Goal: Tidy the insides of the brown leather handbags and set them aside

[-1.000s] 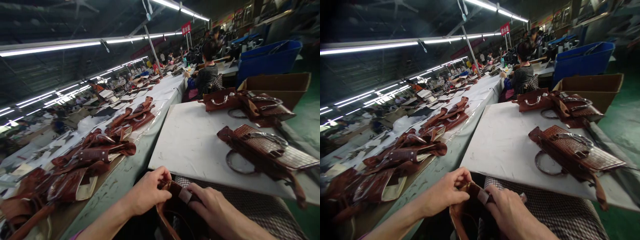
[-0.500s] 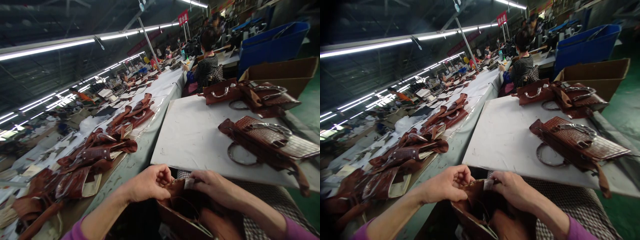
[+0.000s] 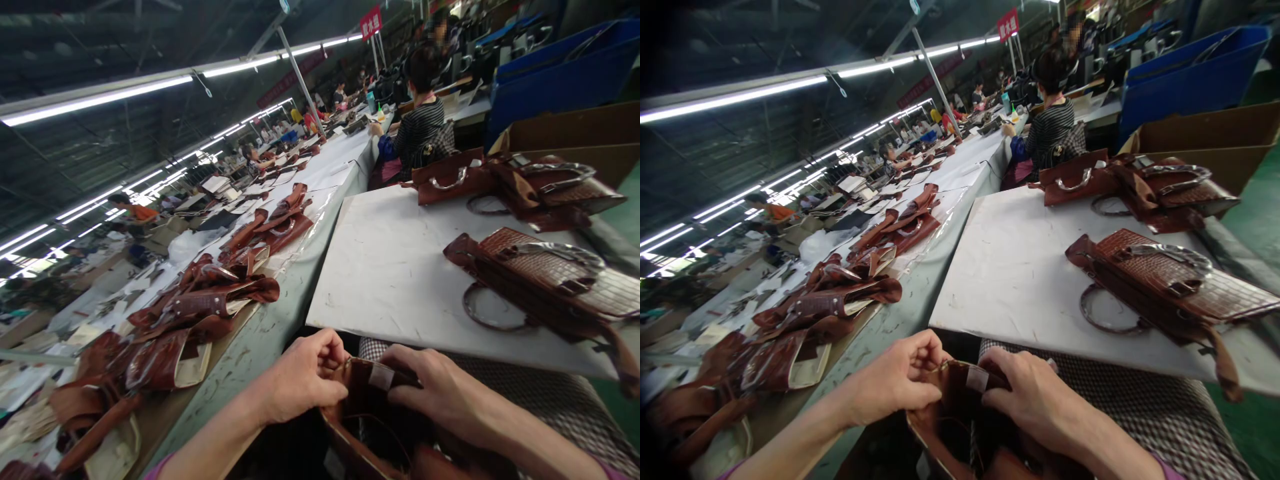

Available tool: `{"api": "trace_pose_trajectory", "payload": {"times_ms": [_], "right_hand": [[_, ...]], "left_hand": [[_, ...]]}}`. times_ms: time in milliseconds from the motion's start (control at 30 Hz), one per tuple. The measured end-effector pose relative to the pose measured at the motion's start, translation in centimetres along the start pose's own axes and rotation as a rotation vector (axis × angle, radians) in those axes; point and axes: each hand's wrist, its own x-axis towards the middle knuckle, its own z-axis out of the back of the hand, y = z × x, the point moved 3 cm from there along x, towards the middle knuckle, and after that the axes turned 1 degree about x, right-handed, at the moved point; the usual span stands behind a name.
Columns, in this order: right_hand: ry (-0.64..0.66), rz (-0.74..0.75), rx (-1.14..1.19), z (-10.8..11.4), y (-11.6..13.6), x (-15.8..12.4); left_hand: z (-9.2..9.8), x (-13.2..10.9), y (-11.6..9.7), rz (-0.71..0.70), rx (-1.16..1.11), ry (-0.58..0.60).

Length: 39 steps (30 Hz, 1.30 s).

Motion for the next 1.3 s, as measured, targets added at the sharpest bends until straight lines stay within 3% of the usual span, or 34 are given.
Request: {"api": "trace_pose_trajectory", "payload": {"times_ms": [100,300,433,500,600,667,800,1033,1300], "right_hand": [[0.011,0.013,0.029,0.4,0.8,-0.3],[-0.028,0.335,-0.102,0.4,3.7,0.0],[-0.076,0.422,-0.19,-0.5,3.9,0.8],[-0.112,0.396,-0.145,-0.7,3.4,1.1],[-0.15,0.239,0.003,-0.7,2.5,1.4],[-0.166,0.149,0.078,-0.7,2.0,1.5],[-0.209,0.116,0.133,-0.8,1.9,1.6],[-0.242,0.091,0.142,-1.5,1.9,1.6],[-0.272,0.123,0.129,-2.0,2.1,1.1]], "left_hand": [[-0.1,-0.1,0.2,0.021,0.007,-0.013],[-0.2,-0.4,0.4,0.026,0.026,-0.052],[-0.5,-0.5,0.2,-0.001,0.039,-0.099],[-0.7,-0.6,0.0,-0.027,0.009,-0.104],[-1.1,-0.9,-0.5,-0.05,0.051,-0.144],[-1.1,-1.2,-1.0,-0.083,0.162,-0.212],[-1.3,-1.4,-2.0,-0.206,0.458,-0.315],[-1.8,-1.3,-0.9,-0.46,0.914,-0.417],[-3.1,-0.9,-2.7,-0.288,1.26,-0.313]]}}
